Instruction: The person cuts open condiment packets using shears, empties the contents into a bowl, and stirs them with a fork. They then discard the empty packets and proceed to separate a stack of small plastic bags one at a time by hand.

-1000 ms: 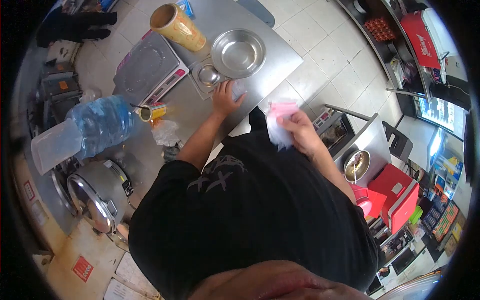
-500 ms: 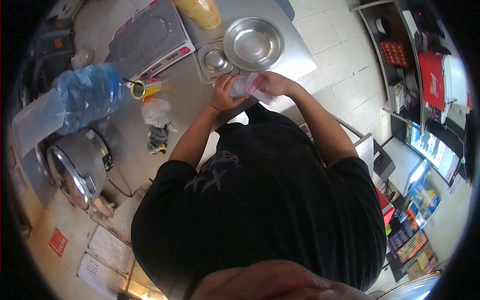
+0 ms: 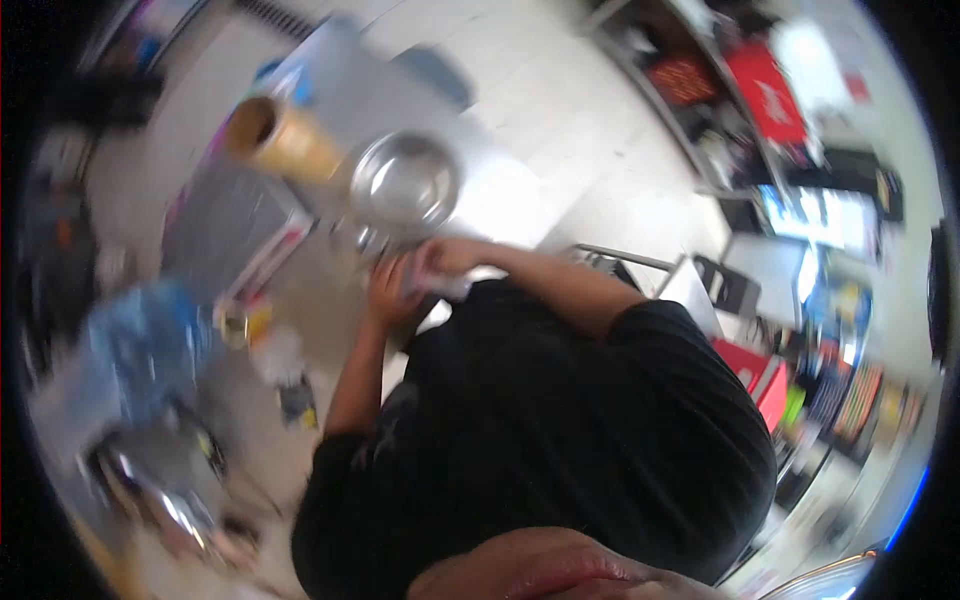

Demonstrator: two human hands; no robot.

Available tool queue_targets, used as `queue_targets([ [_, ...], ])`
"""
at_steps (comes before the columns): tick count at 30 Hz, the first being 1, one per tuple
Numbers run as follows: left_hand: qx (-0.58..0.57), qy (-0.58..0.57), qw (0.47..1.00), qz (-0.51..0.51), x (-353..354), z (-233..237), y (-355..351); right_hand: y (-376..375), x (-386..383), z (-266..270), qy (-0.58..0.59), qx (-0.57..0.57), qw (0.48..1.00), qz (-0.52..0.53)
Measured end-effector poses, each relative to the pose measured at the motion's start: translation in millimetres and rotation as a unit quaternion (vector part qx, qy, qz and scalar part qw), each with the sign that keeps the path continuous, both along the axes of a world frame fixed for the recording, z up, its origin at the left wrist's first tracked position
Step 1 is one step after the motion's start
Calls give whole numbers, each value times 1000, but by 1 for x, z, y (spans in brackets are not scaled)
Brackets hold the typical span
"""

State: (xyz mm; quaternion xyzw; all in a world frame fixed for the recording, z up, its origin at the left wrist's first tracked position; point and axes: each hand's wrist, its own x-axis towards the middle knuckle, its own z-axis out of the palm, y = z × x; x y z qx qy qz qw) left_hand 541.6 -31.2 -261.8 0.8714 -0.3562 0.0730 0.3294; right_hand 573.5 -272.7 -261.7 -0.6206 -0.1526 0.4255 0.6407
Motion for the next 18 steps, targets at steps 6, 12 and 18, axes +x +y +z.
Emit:
queue_targets([
  [6,-14,25,999,-29,-6,-4,11,28,-26,9,-3,-103,984,-143],
  [12,-4,-6,996,-88,-3,-7,14,32,-20,17,38,-182,978,-96],
  [18,32,72,997,5,-10,26,22,61,-37,10,8,-308,927,-212],
])
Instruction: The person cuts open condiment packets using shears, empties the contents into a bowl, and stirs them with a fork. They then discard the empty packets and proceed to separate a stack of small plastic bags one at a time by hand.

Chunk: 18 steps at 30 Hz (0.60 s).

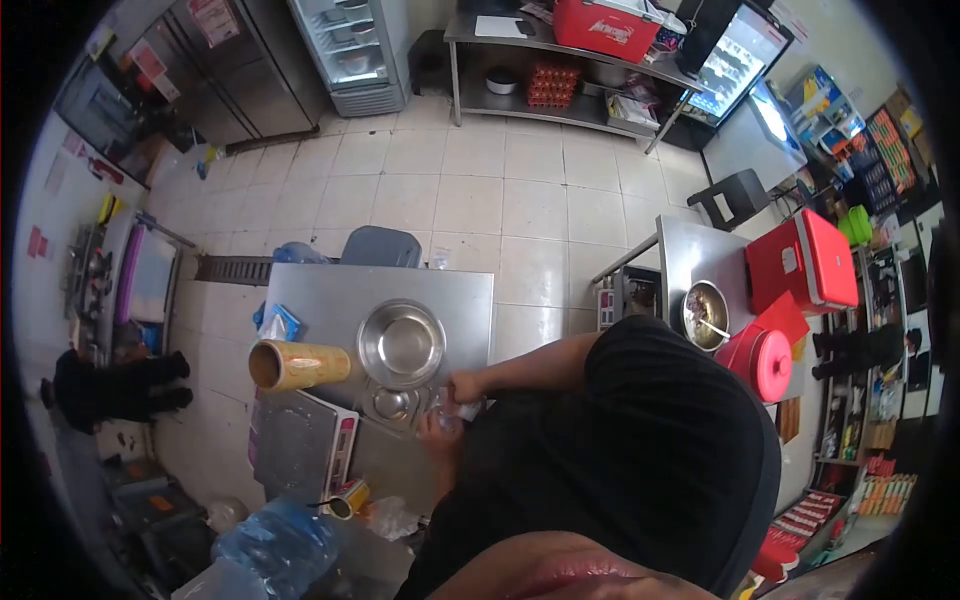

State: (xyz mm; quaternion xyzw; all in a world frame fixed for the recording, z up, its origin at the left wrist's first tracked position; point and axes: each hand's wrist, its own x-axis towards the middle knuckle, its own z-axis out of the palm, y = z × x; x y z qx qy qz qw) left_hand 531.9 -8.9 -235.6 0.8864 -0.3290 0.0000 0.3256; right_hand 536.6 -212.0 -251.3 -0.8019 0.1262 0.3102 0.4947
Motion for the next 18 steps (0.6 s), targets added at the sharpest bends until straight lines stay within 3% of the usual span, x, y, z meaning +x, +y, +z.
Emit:
queue_targets([
  [1,25,112,993,-12,-1,-2,4,1,0,-3,-11,-16,1000,7],
  [2,29,105,994,-13,-6,-4,5,3,-4,-5,-18,-12,1000,6],
  [3,-88,237,967,13,-12,-1,2,-1,-7,2,-42,22,999,23],
  [4,-204,361,909,46,-16,1,3,-2,-10,9,-62,59,995,45],
  [6,-188,359,910,86,-11,2,9,3,-14,6,-78,21,994,75],
  [8,-127,279,948,92,-17,40,-2,14,-18,20,-83,-12,993,86],
  [9,-125,242,958,86,-18,6,6,19,-22,26,-71,-11,994,78],
  [10,-158,234,954,103,-21,10,7,24,-23,22,-86,-14,992,96],
  [11,-146,227,956,113,-21,46,4,30,-25,11,-91,-21,992,85],
  [12,3,231,964,131,-17,69,5,32,-30,20,-118,5,990,71],
  [15,-142,223,950,163,-24,59,13,45,-34,31,-209,-55,971,105],
  [18,-89,180,966,161,-27,78,14,57,-31,75,-214,-109,960,147],
])
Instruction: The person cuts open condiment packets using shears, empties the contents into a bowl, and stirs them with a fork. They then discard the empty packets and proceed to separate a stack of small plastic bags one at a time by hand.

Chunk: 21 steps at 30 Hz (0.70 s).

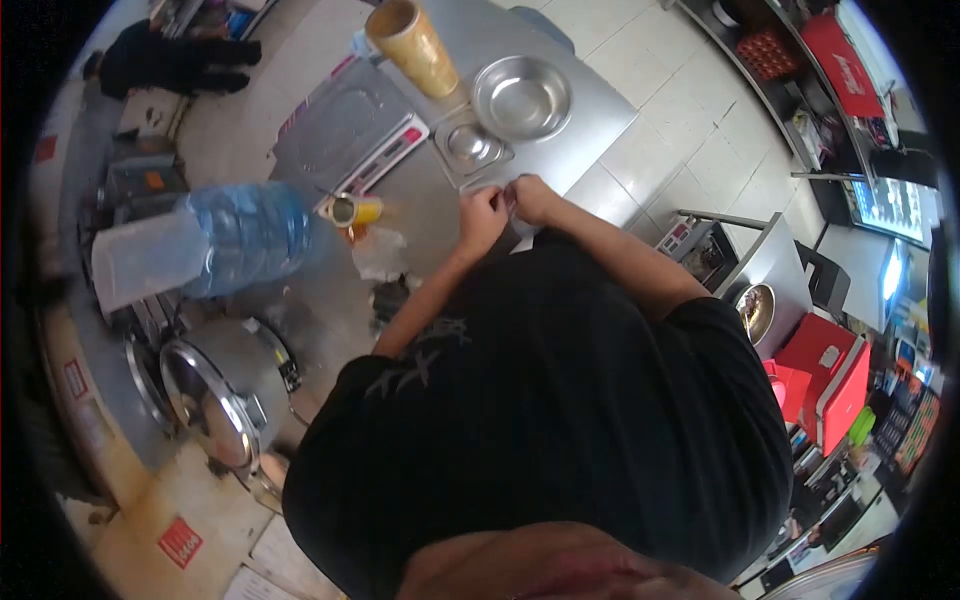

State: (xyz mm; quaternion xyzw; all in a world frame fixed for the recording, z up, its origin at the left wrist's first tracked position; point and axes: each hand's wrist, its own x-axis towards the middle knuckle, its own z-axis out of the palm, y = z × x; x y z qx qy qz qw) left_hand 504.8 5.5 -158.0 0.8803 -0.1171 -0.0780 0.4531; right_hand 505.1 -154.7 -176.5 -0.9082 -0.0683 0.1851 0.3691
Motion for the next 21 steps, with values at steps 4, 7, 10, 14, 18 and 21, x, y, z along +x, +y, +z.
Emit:
queue_targets([
  [4,-12,-86,996,-28,-9,-4,1,4,11,12,32,-117,986,113],
  [7,18,-146,987,-61,-8,-6,5,0,17,-2,65,-132,977,154],
  [10,-12,-117,993,-24,-2,0,8,-7,16,4,188,187,964,-34],
  [14,-43,-70,997,-8,5,2,6,2,10,28,120,58,976,-175],
  [18,-51,-121,990,-50,4,6,5,1,14,9,27,-4,992,-122],
  [21,-77,-132,988,-13,5,7,8,2,20,5,-37,48,998,-24],
])
